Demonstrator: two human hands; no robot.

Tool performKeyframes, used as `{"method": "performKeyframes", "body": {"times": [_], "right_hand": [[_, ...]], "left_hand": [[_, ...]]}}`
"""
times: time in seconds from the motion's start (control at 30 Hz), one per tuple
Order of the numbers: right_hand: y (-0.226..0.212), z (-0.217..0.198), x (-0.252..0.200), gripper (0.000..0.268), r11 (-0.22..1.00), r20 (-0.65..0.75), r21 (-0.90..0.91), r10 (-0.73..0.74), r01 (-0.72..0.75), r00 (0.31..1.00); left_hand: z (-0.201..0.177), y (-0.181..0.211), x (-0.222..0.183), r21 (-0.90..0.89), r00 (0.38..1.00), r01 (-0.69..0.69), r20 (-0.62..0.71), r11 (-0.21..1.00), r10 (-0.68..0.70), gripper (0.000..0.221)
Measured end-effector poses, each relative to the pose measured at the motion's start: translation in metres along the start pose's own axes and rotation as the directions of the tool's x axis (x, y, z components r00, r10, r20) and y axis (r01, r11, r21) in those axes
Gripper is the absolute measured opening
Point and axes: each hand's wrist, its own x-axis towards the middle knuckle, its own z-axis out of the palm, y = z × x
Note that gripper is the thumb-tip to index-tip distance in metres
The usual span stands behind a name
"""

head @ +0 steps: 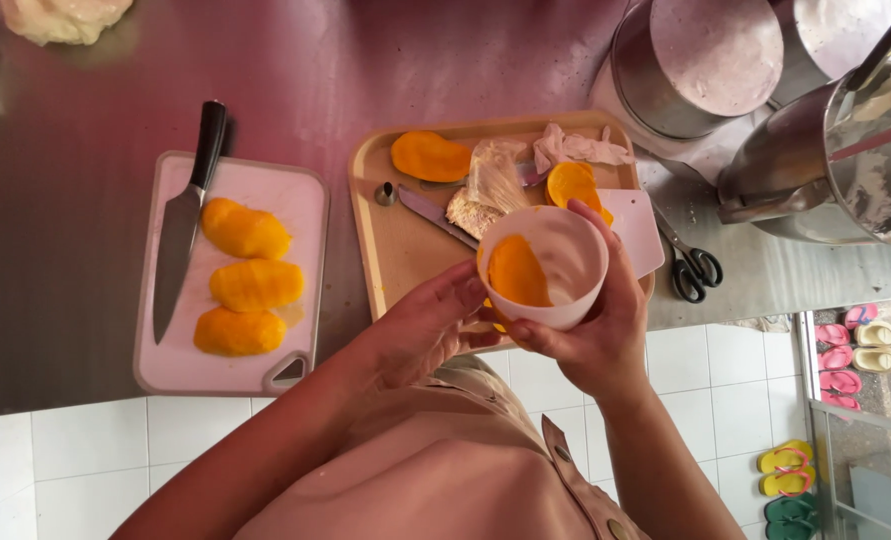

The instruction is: The person separates mango flesh from the skins by scraping each mango half against the rim of a plastic cup, letting the flesh drop into the cup, then uses a knife to slice the remaining flesh on a cutting board. The skins and trimmings are set on a tray beside the board.

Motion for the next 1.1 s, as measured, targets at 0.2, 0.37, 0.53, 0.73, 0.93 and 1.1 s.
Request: {"method": "performKeyframes", "body": {"times": [0.2,0.37,0.53,0.73,0.93,1.1], "right_hand": [[-0.01,0.007,0.002,0.107,0.999,-0.017,-0.035,-0.001,0.0,1.0],[-0.005,-0.017,-0.009,0.103,0.999,-0.258,0.033,-0.009,0.018,0.966],[0.013,-0.056,-0.031,0.097,0.994,-0.423,0.107,0.018,0.03,0.906],[0.019,-0.065,-0.052,0.091,0.986,-0.471,-0.032,0.128,-0.162,0.873],[-0.001,-0.055,-0.041,0.097,0.956,-0.41,-0.15,0.172,-0.252,0.896],[-0.021,-0.034,-0.008,0.097,0.573,0.026,-0.812,-0.151,0.109,0.988]], "left_hand": [[0.001,0.001,-0.002,0.142,0.997,-0.018,-0.071,0.99,0.028,0.045],[-0.043,-0.015,0.048,0.391,0.948,-0.107,-0.237,0.914,0.213,0.046],[-0.04,-0.024,0.145,0.78,0.816,-0.335,-0.041,0.53,0.576,0.057],[-0.042,-0.047,0.273,0.512,0.775,-0.622,0.296,0.592,0.558,0.051],[-0.026,0.013,0.187,0.785,0.527,-0.517,0.607,-0.342,0.595,0.076],[-0.056,-0.014,0.101,0.203,0.987,-0.074,-0.122,0.976,0.101,0.039]]}}
